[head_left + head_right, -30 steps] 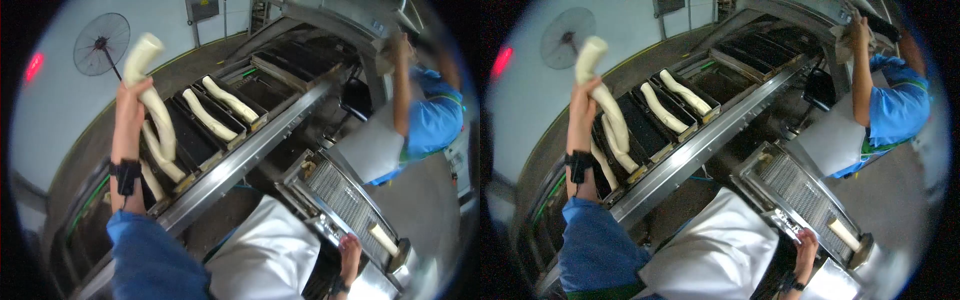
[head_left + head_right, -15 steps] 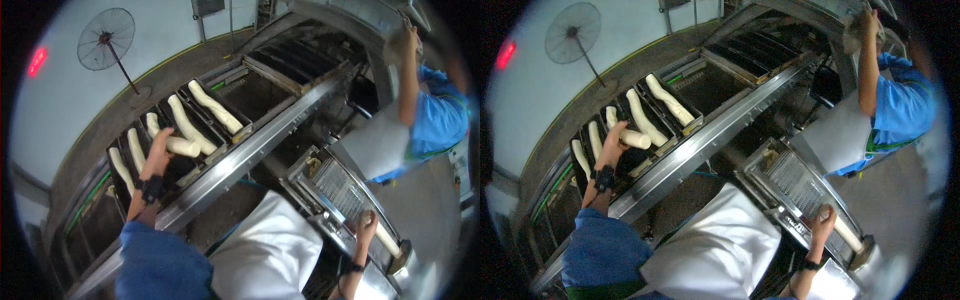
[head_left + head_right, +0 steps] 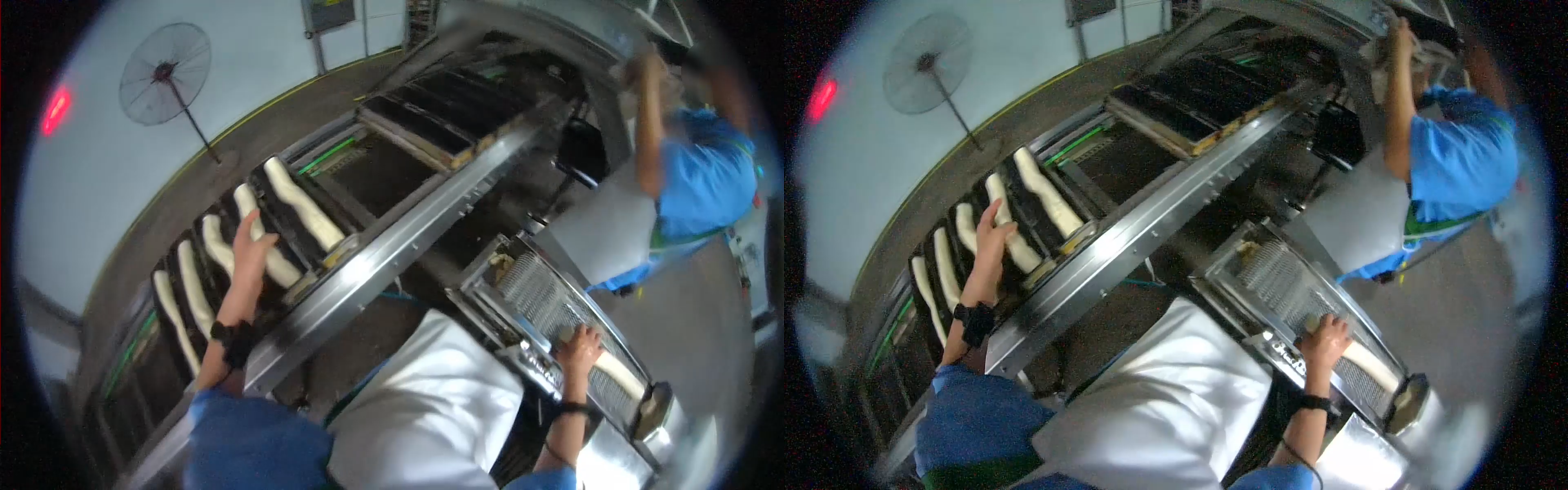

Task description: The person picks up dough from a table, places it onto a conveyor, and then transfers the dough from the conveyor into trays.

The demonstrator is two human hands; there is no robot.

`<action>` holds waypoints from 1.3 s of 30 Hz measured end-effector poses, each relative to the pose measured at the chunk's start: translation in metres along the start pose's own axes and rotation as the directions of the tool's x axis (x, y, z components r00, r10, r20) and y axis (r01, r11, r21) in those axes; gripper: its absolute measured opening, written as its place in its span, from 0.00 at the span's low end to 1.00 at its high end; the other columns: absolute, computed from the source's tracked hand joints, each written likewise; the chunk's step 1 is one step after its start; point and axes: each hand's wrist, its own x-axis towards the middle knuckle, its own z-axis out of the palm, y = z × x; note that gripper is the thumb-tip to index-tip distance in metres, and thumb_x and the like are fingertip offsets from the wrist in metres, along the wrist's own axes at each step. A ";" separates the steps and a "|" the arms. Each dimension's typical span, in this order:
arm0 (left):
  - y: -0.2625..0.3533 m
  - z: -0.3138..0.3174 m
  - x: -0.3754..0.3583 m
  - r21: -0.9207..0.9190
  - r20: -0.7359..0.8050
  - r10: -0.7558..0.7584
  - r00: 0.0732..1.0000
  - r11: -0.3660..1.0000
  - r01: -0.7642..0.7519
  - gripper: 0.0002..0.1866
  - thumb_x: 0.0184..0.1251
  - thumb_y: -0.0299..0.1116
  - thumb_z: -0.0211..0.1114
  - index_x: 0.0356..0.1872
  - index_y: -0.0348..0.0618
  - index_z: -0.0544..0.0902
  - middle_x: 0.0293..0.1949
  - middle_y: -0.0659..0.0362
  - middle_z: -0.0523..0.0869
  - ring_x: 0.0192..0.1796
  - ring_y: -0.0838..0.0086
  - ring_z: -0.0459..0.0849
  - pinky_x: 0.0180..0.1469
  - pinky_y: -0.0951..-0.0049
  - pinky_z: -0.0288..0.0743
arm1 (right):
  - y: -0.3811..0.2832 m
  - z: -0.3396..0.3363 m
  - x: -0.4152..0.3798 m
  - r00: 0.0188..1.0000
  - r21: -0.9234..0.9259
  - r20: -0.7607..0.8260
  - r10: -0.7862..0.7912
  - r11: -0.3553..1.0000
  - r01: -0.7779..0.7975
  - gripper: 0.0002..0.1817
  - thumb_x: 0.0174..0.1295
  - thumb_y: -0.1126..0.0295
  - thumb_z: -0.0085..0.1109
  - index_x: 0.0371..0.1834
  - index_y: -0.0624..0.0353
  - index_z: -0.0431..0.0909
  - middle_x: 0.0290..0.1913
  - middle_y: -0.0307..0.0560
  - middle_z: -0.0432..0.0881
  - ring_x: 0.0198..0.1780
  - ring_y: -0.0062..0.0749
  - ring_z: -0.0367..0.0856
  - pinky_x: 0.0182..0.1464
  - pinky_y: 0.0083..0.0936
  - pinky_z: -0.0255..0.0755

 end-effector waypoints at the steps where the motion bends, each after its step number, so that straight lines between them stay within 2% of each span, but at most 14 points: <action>1: -0.007 0.027 0.006 -0.002 0.092 0.097 0.991 0.995 -0.097 0.32 0.55 0.24 0.62 0.66 0.41 0.71 0.64 0.50 0.73 0.67 0.62 0.69 0.69 0.67 0.61 | 0.004 -0.007 0.005 1.000 0.165 -0.010 0.009 0.986 -0.007 0.20 0.43 0.71 0.66 0.43 0.57 0.75 0.47 0.52 0.77 0.53 0.51 0.74 0.53 0.48 0.70; 3: 0.008 0.083 0.005 0.025 0.326 0.327 0.887 0.935 -0.354 0.29 0.57 0.26 0.64 0.64 0.42 0.73 0.65 0.50 0.73 0.70 0.61 0.67 0.72 0.65 0.58 | 0.039 0.002 0.012 0.995 0.561 -0.099 0.033 0.828 0.028 0.24 0.43 0.75 0.67 0.47 0.63 0.75 0.46 0.52 0.77 0.51 0.49 0.75 0.54 0.42 0.72; 6: 0.038 0.187 -0.007 -0.051 0.698 0.432 0.571 0.825 -0.563 0.27 0.58 0.27 0.67 0.62 0.46 0.75 0.66 0.47 0.71 0.73 0.55 0.63 0.74 0.59 0.56 | 0.080 -0.045 -0.002 0.764 0.921 0.377 0.524 -0.300 -0.250 0.33 0.50 0.75 0.65 0.63 0.61 0.68 0.52 0.51 0.76 0.59 0.38 0.74 0.54 0.35 0.74; 9: 0.050 0.278 0.010 -0.114 0.843 0.453 0.290 0.678 -0.726 0.25 0.57 0.24 0.65 0.59 0.45 0.78 0.67 0.46 0.69 0.73 0.48 0.60 0.74 0.57 0.56 | 0.168 -0.038 -0.049 0.774 0.880 0.199 0.600 -0.457 0.128 0.21 0.63 0.61 0.61 0.58 0.54 0.71 0.57 0.46 0.73 0.58 0.37 0.73 0.60 0.39 0.70; 13: 0.012 0.321 0.025 -0.018 0.813 0.499 0.301 0.537 -0.843 0.23 0.53 0.20 0.60 0.54 0.37 0.80 0.68 0.44 0.68 0.72 0.49 0.61 0.74 0.57 0.57 | 0.202 -0.048 -0.220 0.265 0.962 0.189 0.945 -0.233 0.144 0.18 0.62 0.56 0.62 0.45 0.58 0.72 0.44 0.44 0.75 0.48 0.34 0.74 0.49 0.30 0.73; 17: 0.027 0.324 -0.008 -0.008 0.753 0.612 0.241 0.375 -0.927 0.21 0.54 0.22 0.60 0.52 0.36 0.81 0.67 0.44 0.69 0.72 0.52 0.62 0.73 0.57 0.59 | 0.250 0.019 -0.401 0.001 0.923 0.144 0.990 -0.134 -0.360 0.22 0.65 0.54 0.55 0.53 0.59 0.73 0.56 0.52 0.72 0.59 0.41 0.71 0.63 0.40 0.67; 18: 0.032 0.327 -0.008 -0.012 0.751 0.615 0.240 0.376 -0.926 0.21 0.54 0.22 0.60 0.52 0.36 0.81 0.67 0.44 0.69 0.72 0.52 0.62 0.73 0.57 0.59 | 0.263 0.053 -0.442 -0.001 0.925 0.139 0.990 -0.130 -0.358 0.22 0.65 0.54 0.55 0.53 0.59 0.73 0.56 0.52 0.72 0.59 0.41 0.71 0.63 0.40 0.67; 19: 0.034 0.330 -0.007 -0.025 0.736 0.618 0.276 0.432 -0.902 0.20 0.53 0.22 0.60 0.51 0.36 0.81 0.67 0.43 0.69 0.72 0.52 0.63 0.73 0.58 0.59 | 0.275 0.089 -0.481 0.114 0.441 -0.406 0.907 0.304 -0.844 0.22 0.69 0.57 0.50 0.59 0.61 0.70 0.61 0.57 0.71 0.61 0.48 0.70 0.63 0.44 0.66; 20: 0.036 0.332 -0.008 -0.038 0.720 0.621 0.310 0.482 -0.875 0.20 0.53 0.23 0.61 0.50 0.36 0.81 0.66 0.43 0.70 0.72 0.52 0.63 0.73 0.58 0.59 | 0.282 0.110 -0.498 0.498 -0.364 -0.646 0.578 0.341 -0.867 0.23 0.73 0.60 0.45 0.65 0.63 0.66 0.65 0.61 0.69 0.64 0.55 0.69 0.63 0.48 0.65; 23: 0.041 0.335 -0.005 -0.033 0.737 0.609 0.294 0.466 -0.884 0.19 0.53 0.24 0.61 0.49 0.35 0.81 0.66 0.43 0.69 0.71 0.52 0.65 0.72 0.58 0.61 | 0.147 -0.053 -0.347 0.579 -0.380 -0.404 0.709 0.445 -0.811 0.35 0.57 0.47 0.60 0.64 0.58 0.72 0.56 0.69 0.76 0.58 0.61 0.74 0.56 0.49 0.69; 26: 0.042 0.337 -0.003 -0.017 0.733 0.608 0.304 0.464 -0.885 0.19 0.53 0.24 0.61 0.49 0.35 0.82 0.66 0.43 0.70 0.70 0.52 0.66 0.71 0.58 0.62 | 0.194 0.007 -0.349 0.696 -0.479 -0.260 0.669 0.537 -0.695 0.27 0.72 0.65 0.40 0.72 0.64 0.59 0.75 0.62 0.56 0.75 0.57 0.55 0.74 0.51 0.51; 29: 0.047 0.339 -0.004 -0.024 0.730 0.605 0.316 0.485 -0.874 0.19 0.52 0.25 0.62 0.48 0.35 0.82 0.65 0.43 0.71 0.69 0.51 0.67 0.70 0.57 0.63 | 0.214 0.003 -0.288 0.661 -0.346 -0.024 0.750 0.614 -0.710 0.33 0.69 0.63 0.43 0.76 0.62 0.52 0.78 0.58 0.48 0.79 0.54 0.44 0.78 0.47 0.38; 37: 0.035 0.349 -0.006 -0.043 0.686 0.648 0.333 0.492 -0.869 0.17 0.50 0.26 0.64 0.45 0.35 0.83 0.64 0.43 0.73 0.69 0.51 0.68 0.70 0.56 0.63 | 0.223 -0.004 -0.154 0.303 -0.172 -0.010 0.953 0.296 -0.939 0.41 0.69 0.57 0.46 0.75 0.74 0.41 0.78 0.67 0.41 0.80 0.52 0.37 0.79 0.39 0.31; 39: 0.035 0.349 -0.005 -0.035 0.687 0.641 0.342 0.500 -0.866 0.17 0.50 0.26 0.64 0.45 0.35 0.83 0.63 0.43 0.73 0.68 0.50 0.68 0.70 0.56 0.63 | 0.221 0.005 -0.133 0.511 0.064 -0.068 0.857 0.515 -0.855 0.40 0.68 0.60 0.49 0.74 0.74 0.44 0.77 0.68 0.43 0.79 0.55 0.39 0.79 0.41 0.33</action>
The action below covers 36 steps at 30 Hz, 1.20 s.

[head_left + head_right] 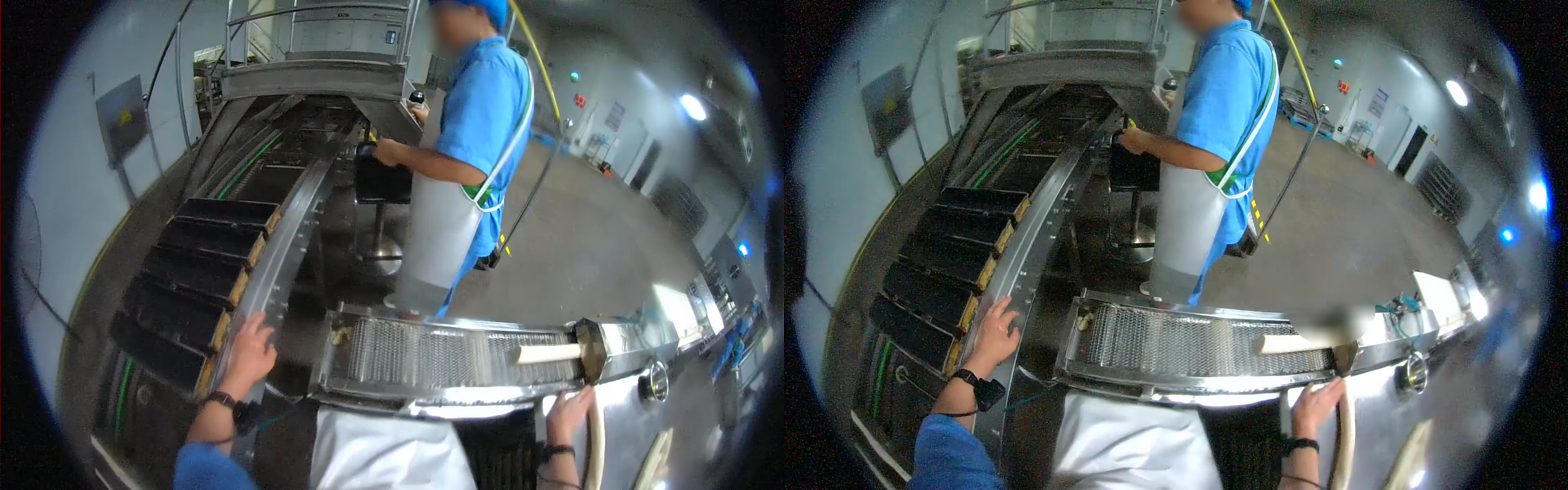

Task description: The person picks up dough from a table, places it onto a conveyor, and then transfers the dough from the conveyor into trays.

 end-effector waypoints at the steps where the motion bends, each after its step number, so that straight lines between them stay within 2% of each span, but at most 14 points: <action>1: -0.001 0.000 0.000 -0.007 -0.011 0.015 1.000 1.000 -0.015 0.17 0.50 0.26 0.64 0.45 0.35 0.83 0.63 0.43 0.73 0.68 0.50 0.68 0.69 0.56 0.64 | 0.005 0.031 0.013 0.987 0.098 -0.096 -0.130 0.985 0.139 0.39 0.67 0.61 0.49 0.74 0.74 0.45 0.77 0.69 0.44 0.79 0.55 0.40 0.79 0.42 0.34; 3: 0.000 -0.002 0.000 -0.010 -0.020 0.032 0.999 0.999 -0.032 0.17 0.50 0.26 0.64 0.44 0.35 0.83 0.63 0.43 0.73 0.68 0.50 0.69 0.69 0.56 0.64 | -0.023 0.038 0.016 0.939 0.172 -0.167 -0.299 0.929 0.327 0.37 0.67 0.63 0.49 0.74 0.72 0.47 0.76 0.69 0.46 0.78 0.56 0.41 0.79 0.43 0.36; 5: 0.002 -0.004 0.002 -0.005 -0.018 0.031 0.999 0.999 -0.032 0.17 0.50 0.26 0.64 0.44 0.36 0.83 0.63 0.43 0.74 0.67 0.50 0.69 0.69 0.57 0.65 | -0.061 0.036 0.011 0.927 0.114 0.011 -0.376 0.921 0.372 0.37 0.66 0.66 0.48 0.76 0.65 0.47 0.79 0.61 0.43 0.79 0.53 0.40 0.79 0.42 0.35; 7: 0.002 -0.004 0.003 -0.006 -0.025 0.034 0.999 0.999 -0.034 0.16 0.50 0.26 0.64 0.44 0.36 0.83 0.62 0.43 0.74 0.67 0.50 0.69 0.69 0.57 0.65 | -0.095 0.050 0.009 0.893 0.003 0.018 -0.449 0.893 0.449 0.38 0.64 0.68 0.49 0.78 0.54 0.47 0.80 0.56 0.39 0.80 0.50 0.37 0.79 0.46 0.31; 10: 0.002 -0.007 0.001 -0.008 -0.031 0.033 0.999 0.999 -0.034 0.16 0.50 0.26 0.64 0.43 0.36 0.83 0.62 0.43 0.74 0.67 0.50 0.69 0.68 0.57 0.65 | -0.129 0.038 -0.004 0.788 0.110 0.062 -0.613 0.789 0.605 0.45 0.57 0.77 0.50 0.79 0.37 0.46 0.80 0.50 0.40 0.80 0.49 0.35 0.78 0.52 0.29; 11: 0.004 -0.007 0.001 -0.011 -0.032 0.027 0.999 1.000 -0.027 0.16 0.50 0.26 0.64 0.43 0.36 0.83 0.62 0.43 0.74 0.67 0.51 0.69 0.68 0.57 0.65 | -0.127 0.071 0.003 0.731 0.082 -0.073 -0.679 0.726 0.683 0.48 0.51 0.82 0.51 0.78 0.42 0.48 0.80 0.51 0.44 0.80 0.49 0.37 0.78 0.52 0.30; 15: 0.004 -0.009 0.006 0.015 -0.039 0.039 0.998 0.999 -0.038 0.15 0.50 0.26 0.64 0.42 0.36 0.83 0.62 0.44 0.74 0.68 0.51 0.69 0.69 0.57 0.65 | -0.164 0.056 -0.021 0.688 0.187 -0.091 -0.720 0.666 0.722 0.47 0.42 0.84 0.56 0.73 0.55 0.58 0.75 0.55 0.56 0.78 0.52 0.47 0.79 0.51 0.34; 23: 0.006 -0.013 -0.001 -0.003 -0.036 0.034 0.999 0.999 -0.034 0.15 0.52 0.27 0.63 0.43 0.35 0.83 0.62 0.42 0.74 0.68 0.51 0.69 0.69 0.57 0.64 | -0.213 0.014 -0.062 0.628 0.223 -0.050 -0.776 0.605 0.765 0.44 0.40 0.74 0.68 0.68 0.55 0.64 0.61 0.51 0.72 0.66 0.47 0.65 0.74 0.46 0.50; 27: 0.002 -0.011 0.001 -0.004 -0.023 0.009 1.000 1.000 -0.009 0.16 0.52 0.27 0.63 0.44 0.36 0.83 0.63 0.44 0.74 0.68 0.51 0.69 0.69 0.57 0.64 | -0.227 0.029 -0.064 0.568 0.087 -0.091 -0.818 0.562 0.823 0.31 0.49 0.74 0.63 0.61 0.53 0.73 0.55 0.52 0.76 0.62 0.47 0.69 0.72 0.46 0.53; 28: 0.001 -0.010 0.001 -0.005 -0.033 0.015 0.999 1.000 -0.015 0.15 0.53 0.28 0.63 0.43 0.37 0.83 0.64 0.45 0.73 0.67 0.51 0.69 0.69 0.56 0.65 | -0.227 0.034 -0.062 0.522 0.007 -0.124 -0.844 0.525 0.851 0.36 0.37 0.70 0.70 0.58 0.49 0.75 0.54 0.51 0.74 0.61 0.46 0.68 0.68 0.47 0.56; 31: 0.003 -0.010 0.008 -0.031 0.011 -0.043 0.999 0.999 0.043 0.14 0.54 0.27 0.63 0.44 0.38 0.83 0.65 0.45 0.72 0.69 0.51 0.67 0.70 0.56 0.63 | -0.237 -0.009 -0.065 0.521 -0.005 0.151 -0.840 0.526 0.850 0.35 0.35 0.69 0.72 0.55 0.47 0.76 0.55 0.49 0.73 0.62 0.46 0.67 0.65 0.51 0.59; 32: 0.002 -0.010 0.006 -0.034 0.031 -0.051 0.998 0.998 0.052 0.14 0.54 0.27 0.63 0.44 0.38 0.83 0.65 0.45 0.72 0.69 0.51 0.67 0.70 0.56 0.63 | -0.233 -0.021 -0.070 0.550 0.154 0.007 -0.835 0.544 0.825 0.22 0.45 0.80 0.63 0.47 0.51 0.80 0.48 0.52 0.76 0.57 0.49 0.72 0.61 0.48 0.65; 35: 0.001 -0.008 0.006 -0.033 -0.001 -0.005 1.000 0.999 0.005 0.14 0.55 0.27 0.63 0.43 0.37 0.83 0.64 0.45 0.73 0.69 0.51 0.68 0.69 0.56 0.63 | -0.193 0.010 -0.034 0.756 0.776 -0.177 -0.631 0.383 0.501 0.18 0.42 0.82 0.64 0.40 0.55 0.79 0.45 0.48 0.78 0.50 0.45 0.76 0.54 0.38 0.72; 36: 0.001 -0.010 0.008 -0.034 0.002 0.002 1.000 0.999 -0.002 0.14 0.55 0.27 0.63 0.43 0.37 0.83 0.64 0.46 0.73 0.69 0.52 0.68 0.69 0.56 0.63 | -0.171 -0.010 -0.031 0.888 0.912 -0.068 -0.455 0.332 0.241 0.18 0.43 0.80 0.64 0.40 0.55 0.78 0.43 0.45 0.77 0.48 0.40 0.75 0.50 0.35 0.73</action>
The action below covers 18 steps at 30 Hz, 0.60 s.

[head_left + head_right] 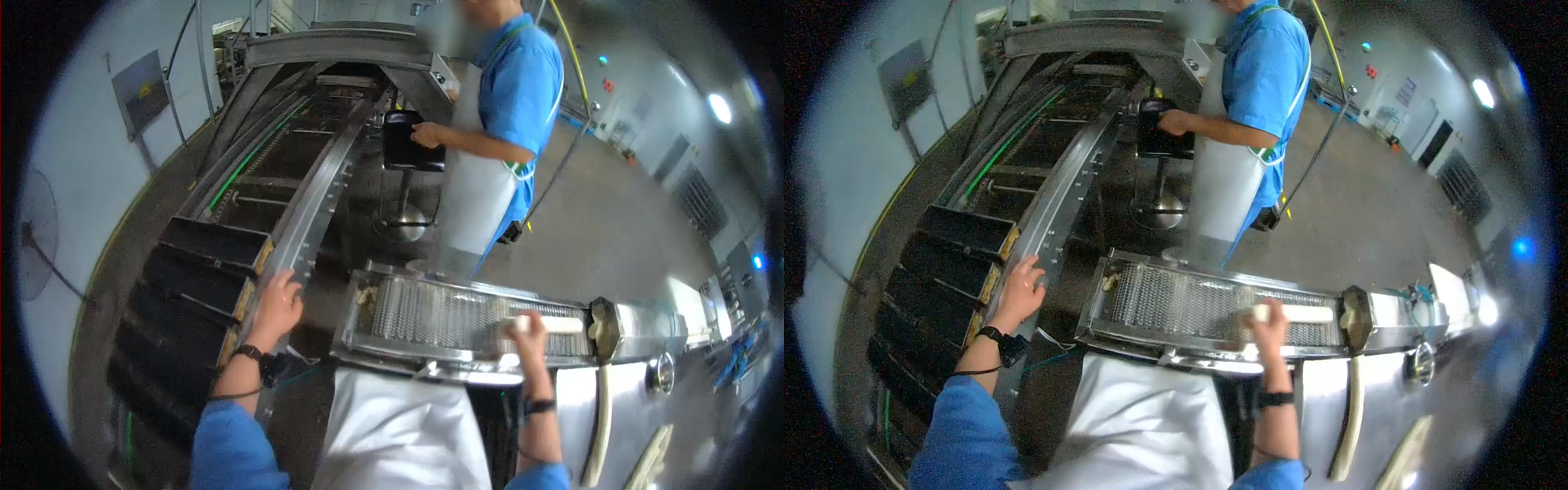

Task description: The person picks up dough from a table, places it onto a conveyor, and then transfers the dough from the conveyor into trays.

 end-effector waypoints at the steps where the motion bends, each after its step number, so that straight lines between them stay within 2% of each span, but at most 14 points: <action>1: 0.000 -0.002 0.002 0.001 0.000 0.006 1.000 1.000 -0.006 0.13 0.55 0.26 0.63 0.43 0.37 0.82 0.64 0.46 0.73 0.69 0.52 0.68 0.69 0.56 0.63 | -0.010 -0.031 -0.006 0.971 0.229 -0.109 0.214 0.956 -0.185 0.17 0.43 0.79 0.64 0.39 0.55 0.78 0.41 0.42 0.76 0.47 0.35 0.75 0.46 0.31 0.74; 2: 0.000 -0.004 0.001 0.001 0.003 0.014 1.000 1.000 -0.014 0.13 0.55 0.26 0.63 0.43 0.37 0.82 0.64 0.46 0.73 0.69 0.52 0.68 0.69 0.56 0.63 | 0.016 -0.070 -0.012 0.952 0.411 -0.153 0.265 0.893 -0.183 0.15 0.48 0.76 0.63 0.42 0.55 0.77 0.42 0.39 0.73 0.45 0.29 0.74 0.42 0.25 0.74; 3: 0.000 -0.004 0.000 0.002 0.014 0.003 1.000 1.000 -0.004 0.13 0.55 0.26 0.63 0.43 0.37 0.82 0.64 0.47 0.73 0.69 0.52 0.67 0.70 0.56 0.63 | 0.047 -0.108 -0.029 0.914 0.519 -0.306 0.268 0.852 -0.076 0.16 0.52 0.73 0.60 0.46 0.56 0.75 0.41 0.42 0.74 0.42 0.29 0.75 0.39 0.23 0.74; 4: 0.002 -0.004 0.002 0.002 0.017 -0.005 1.000 1.000 0.004 0.13 0.55 0.26 0.63 0.43 0.38 0.82 0.64 0.47 0.73 0.69 0.52 0.67 0.70 0.56 0.63 | 0.041 -0.142 -0.050 0.874 0.551 -0.372 0.311 0.832 -0.062 0.15 0.55 0.73 0.60 0.47 0.58 0.74 0.37 0.42 0.74 0.37 0.27 0.75 0.37 0.23 0.73; 6: 0.000 -0.002 0.001 0.011 0.005 0.014 1.000 1.000 -0.014 0.13 0.55 0.26 0.64 0.43 0.38 0.83 0.64 0.47 0.73 0.70 0.52 0.67 0.70 0.56 0.62 | 0.091 -0.229 -0.108 0.794 0.409 -0.473 0.382 0.894 -0.186 0.12 0.59 0.68 0.58 0.44 0.59 0.72 0.32 0.40 0.74 0.32 0.22 0.73 0.34 0.20 0.70; 7: -0.001 -0.001 0.001 0.027 -0.003 0.023 1.000 0.999 -0.023 0.14 0.54 0.25 0.64 0.43 0.38 0.83 0.64 0.47 0.73 0.70 0.52 0.66 0.70 0.56 0.62 | 0.096 -0.244 -0.135 0.629 0.191 -0.715 0.307 0.950 -0.246 0.11 0.60 0.66 0.57 0.40 0.59 0.71 0.31 0.39 0.73 0.31 0.24 0.71 0.32 0.23 0.68; 8: -0.001 -0.001 0.001 0.022 -0.013 0.031 0.999 0.999 -0.031 0.14 0.54 0.25 0.64 0.43 0.38 0.83 0.64 0.47 0.73 0.70 0.52 0.66 0.70 0.56 0.62 | 0.084 -0.256 -0.175 0.679 0.034 -0.712 0.181 0.974 -0.224 0.12 0.60 0.63 0.56 0.38 0.59 0.70 0.31 0.38 0.71 0.31 0.27 0.69 0.34 0.28 0.67; 9: 0.000 -0.002 0.000 0.026 -0.007 0.031 1.000 0.999 -0.030 0.14 0.54 0.25 0.64 0.44 0.39 0.83 0.64 0.47 0.72 0.70 0.52 0.66 0.71 0.56 0.62 | 0.083 -0.279 -0.206 0.748 -0.283 -0.653 0.117 0.879 -0.384 0.14 0.58 0.61 0.57 0.37 0.61 0.70 0.33 0.44 0.73 0.33 0.35 0.70 0.37 0.34 0.66; 11: 0.002 -0.002 -0.001 0.028 -0.005 0.028 1.000 0.999 -0.028 0.14 0.54 0.25 0.64 0.44 0.39 0.83 0.64 0.47 0.72 0.70 0.52 0.66 0.71 0.56 0.62 | 0.063 -0.294 -0.239 0.700 -0.584 -0.645 0.307 0.393 -0.710 0.22 0.55 0.58 0.60 0.46 0.65 0.73 0.40 0.55 0.76 0.39 0.45 0.74 0.43 0.39 0.69; 12: 0.003 -0.003 -0.001 0.030 -0.008 0.024 1.000 0.999 -0.024 0.14 0.53 0.25 0.64 0.44 0.39 0.83 0.64 0.47 0.73 0.70 0.52 0.66 0.71 0.56 0.62 | 0.039 -0.291 -0.244 0.701 -0.583 -0.646 0.302 0.397 -0.709 0.22 0.55 0.58 0.60 0.46 0.65 0.73 0.40 0.55 0.76 0.39 0.45 0.74 0.43 0.39 0.69; 14: 0.005 -0.003 -0.001 0.031 -0.013 0.021 1.000 0.999 -0.021 0.15 0.53 0.24 0.64 0.44 0.39 0.83 0.64 0.46 0.73 0.70 0.52 0.67 0.70 0.56 0.62 | -0.003 -0.280 -0.247 0.773 -0.783 -0.549 0.317 0.128 -0.608 0.35 0.58 0.50 0.59 0.68 0.54 0.67 0.61 0.67 0.72 0.59 0.63 0.71 0.58 0.49 0.68; 15: 0.005 -0.004 0.000 0.039 -0.018 0.037 0.999 0.999 -0.036 0.15 0.52 0.24 0.64 0.43 0.38 0.83 0.63 0.46 0.74 0.69 0.52 0.67 0.70 0.57 0.63 | 0.026 -0.288 -0.252 0.772 -0.781 -0.551 0.318 0.131 -0.611 0.35 0.58 0.50 0.59 0.68 0.54 0.67 0.61 0.67 0.72 0.59 0.63 0.71 0.58 0.49 0.68; 17: 0.004 -0.003 0.000 0.049 -0.023 0.055 0.998 0.997 -0.054 0.15 0.51 0.24 0.64 0.42 0.38 0.83 0.62 0.46 0.74 0.69 0.53 0.67 0.70 0.57 0.63 | 0.097 -0.304 -0.264 0.871 -0.854 -0.490 -0.031 0.219 -0.473 0.37 0.51 0.56 0.64 0.61 0.69 0.69 0.46 0.64 0.77 0.46 0.54 0.77 0.49 0.44 0.71; 18: 0.003 -0.001 0.000 0.042 -0.039 0.061 0.997 0.997 -0.060 0.15 0.50 0.23 0.64 0.42 0.38 0.84 0.62 0.45 0.75 0.69 0.53 0.68 0.69 0.57 0.64 | 0.091 -0.299 -0.256 0.871 -0.853 -0.491 -0.030 0.221 -0.473 0.37 0.51 0.56 0.64 0.61 0.69 0.69 0.46 0.64 0.77 0.46 0.54 0.77 0.49 0.44 0.71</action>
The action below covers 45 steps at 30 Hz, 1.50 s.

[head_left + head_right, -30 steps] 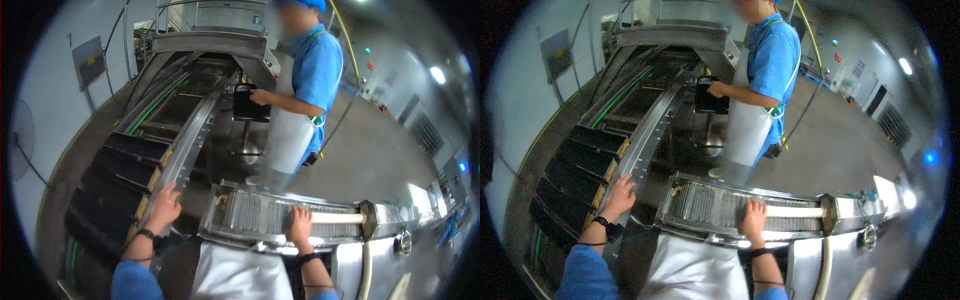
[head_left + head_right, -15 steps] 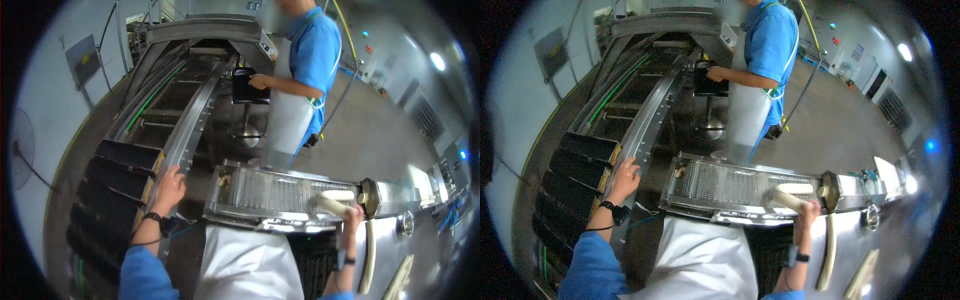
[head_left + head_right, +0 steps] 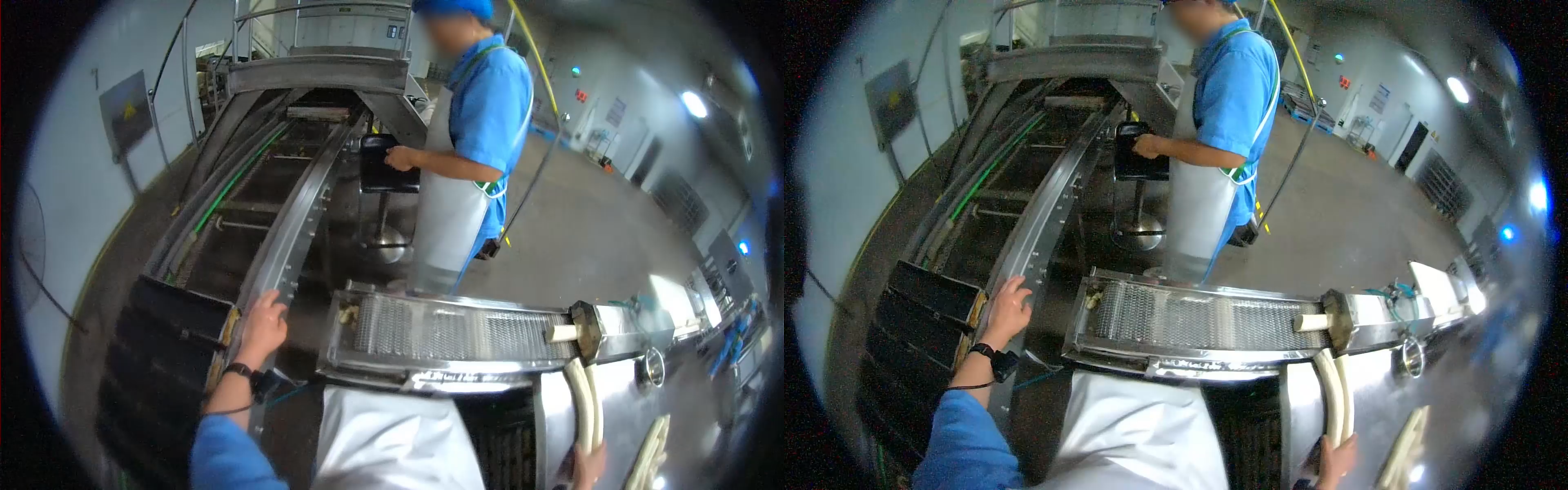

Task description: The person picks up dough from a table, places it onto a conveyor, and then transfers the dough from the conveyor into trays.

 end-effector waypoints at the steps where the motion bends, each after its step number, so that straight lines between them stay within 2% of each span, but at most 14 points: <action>1: -0.001 0.000 -0.001 -0.005 -0.016 0.004 1.000 1.000 -0.005 0.14 0.49 0.23 0.64 0.41 0.37 0.84 0.61 0.45 0.75 0.68 0.52 0.69 0.69 0.57 0.65 | -0.013 -0.002 0.011 0.990 0.014 0.131 0.043 0.999 -0.045 0.43 0.49 0.54 0.66 0.66 0.68 0.64 0.50 0.66 0.76 0.51 0.55 0.76 0.53 0.45 0.71; 5: 0.004 -0.003 0.000 0.006 -0.034 0.026 0.999 1.000 -0.025 0.13 0.49 0.23 0.63 0.39 0.36 0.85 0.60 0.44 0.76 0.66 0.52 0.71 0.68 0.58 0.66 | -0.064 -0.009 0.045 0.942 0.017 0.331 0.057 0.998 -0.066 0.52 0.48 0.50 0.68 0.73 0.67 0.55 0.57 0.71 0.73 0.59 0.57 0.73 0.59 0.46 0.70; 10: 0.006 -0.004 0.000 0.018 -0.005 0.001 1.000 1.000 -0.001 0.14 0.50 0.23 0.61 0.41 0.38 0.84 0.61 0.46 0.75 0.69 0.53 0.68 0.69 0.57 0.65 | -0.063 0.024 0.045 0.977 0.023 0.213 -0.021 1.000 0.016 0.47 0.50 0.52 0.67 0.70 0.66 0.59 0.59 0.64 0.73 0.60 0.56 0.72 0.59 0.47 0.70; 13: 0.006 -0.004 0.000 0.005 -0.011 0.002 1.000 1.000 -0.002 0.14 0.50 0.23 0.61 0.41 0.38 0.84 0.61 0.45 0.75 0.69 0.53 0.69 0.69 0.57 0.65 | -0.063 0.011 0.053 0.947 0.145 0.321 0.010 0.988 -0.060 0.40 0.52 0.51 0.66 0.63 0.66 0.66 0.58 0.62 0.75 0.57 0.53 0.75 0.58 0.45 0.70; 16: 0.005 -0.003 0.000 -0.009 -0.026 0.016 1.000 1.000 -0.016 0.14 0.50 0.23 0.61 0.40 0.38 0.84 0.61 0.45 0.76 0.68 0.52 0.69 0.69 0.57 0.65 | -0.059 -0.004 0.061 0.882 0.598 0.466 0.067 0.711 -0.369 0.30 0.62 0.52 0.61 0.55 0.70 0.72 0.45 0.61 0.80 0.44 0.49 0.81 0.48 0.39 0.73; 21: -0.003 0.003 0.001 -0.004 -0.025 -0.003 1.000 1.000 0.003 0.13 0.50 0.23 0.61 0.39 0.38 0.84 0.60 0.46 0.76 0.68 0.52 0.70 0.69 0.57 0.65 | -0.027 0.028 0.068 0.874 0.450 0.434 0.218 0.788 -0.420 0.31 0.64 0.54 0.60 0.62 0.67 0.69 0.48 0.66 0.79 0.47 0.52 0.80 0.49 0.42 0.72; 26: 0.002 0.001 0.000 0.010 -0.046 0.018 0.999 1.000 -0.018 0.13 0.49 0.23 0.62 0.39 0.38 0.85 0.60 0.46 0.76 0.68 0.53 0.69 0.69 0.57 0.64 | -0.070 -0.053 0.013 0.907 0.070 0.419 0.045 0.994 -0.082 0.34 0.61 0.58 0.60 0.69 0.60 0.65 0.60 0.68 0.70 0.57 0.61 0.71 0.58 0.44 0.68; 29: 0.009 -0.005 0.001 0.018 -0.024 0.017 1.000 1.000 -0.017 0.13 0.50 0.23 0.62 0.38 0.36 0.85 0.59 0.45 0.77 0.66 0.52 0.71 0.69 0.58 0.64 | -0.081 -0.107 -0.019 0.972 0.211 0.180 -0.153 0.971 0.114 0.39 0.56 0.52 0.61 0.71 0.54 0.63 0.60 0.69 0.71 0.55 0.66 0.72 0.58 0.49 0.69; 35: 0.010 -0.003 0.000 0.029 -0.027 0.033 0.999 0.999 -0.032 0.13 0.49 0.22 0.62 0.38 0.36 0.85 0.59 0.46 0.78 0.66 0.51 0.71 0.69 0.57 0.65 | -0.043 -0.088 -0.044 0.907 0.176 0.415 0.064 0.973 -0.149 0.42 0.53 0.58 0.64 0.73 0.53 0.60 0.61 0.73 0.70 0.58 0.68 0.71 0.59 0.49 0.68; 38: 0.005 0.001 -0.001 0.058 -0.046 0.056 0.997 0.997 -0.053 0.13 0.48 0.22 0.62 0.38 0.37 0.85 0.58 0.46 0.78 0.66 0.52 0.71 0.68 0.57 0.66 | 0.056 0.051 -0.066 0.994 0.177 0.051 -0.098 0.980 0.087 0.34 0.58 0.59 0.61 0.68 0.57 0.67 0.58 0.65 0.70 0.58 0.60 0.69 0.60 0.45 0.66; 42: 0.012 0.022 0.001 0.094 -0.120 -0.020 0.993 0.995 0.031 0.14 0.48 0.22 0.63 0.39 0.38 0.85 0.57 0.48 0.79 0.64 0.54 0.73 0.67 0.59 0.67 | 0.047 0.030 -0.047 0.947 0.436 0.283 0.148 0.860 -0.265 0.28 0.58 0.57 0.60 0.59 0.61 0.75 0.60 0.62 0.69 0.61 0.55 0.67 0.63 0.45 0.63; 43: 0.018 0.027 0.002 0.106 -0.182 -0.092 0.979 0.988 0.112 0.14 0.50 0.23 0.64 0.41 0.38 0.85 0.57 0.48 0.80 0.63 0.54 0.74 0.66 0.60 0.68 | 0.021 -0.013 -0.030 0.899 0.397 0.423 0.113 0.869 -0.296 0.23 0.60 0.60 0.59 0.55 0.63 0.76 0.60 0.61 0.69 0.60 0.54 0.68 0.62 0.44 0.64; 44: 0.034 0.027 0.005 0.130 -0.136 -0.057 0.989 0.989 0.075 0.14 0.50 0.23 0.64 0.41 0.38 0.85 0.57 0.48 0.80 0.63 0.54 0.74 0.66 0.60 0.68 | 0.028 -0.002 -0.036 0.949 0.415 0.303 0.085 0.885 -0.211 0.23 0.59 0.60 0.59 0.53 0.65 0.76 0.58 0.61 0.71 0.58 0.55 0.69 0.60 0.44 0.65; 45: 0.058 0.031 0.009 -0.075 -0.090 -0.105 0.990 0.992 0.098 0.15 0.51 0.24 0.65 0.43 0.38 0.84 0.57 0.47 0.80 0.63 0.54 0.75 0.66 0.61 0.68 | 0.025 -0.006 -0.032 0.940 0.420 0.335 0.063 0.883 -0.209 0.26 0.57 0.60 0.61 0.55 0.65 0.74 0.59 0.63 0.70 0.58 0.58 0.69 0.61 0.45 0.64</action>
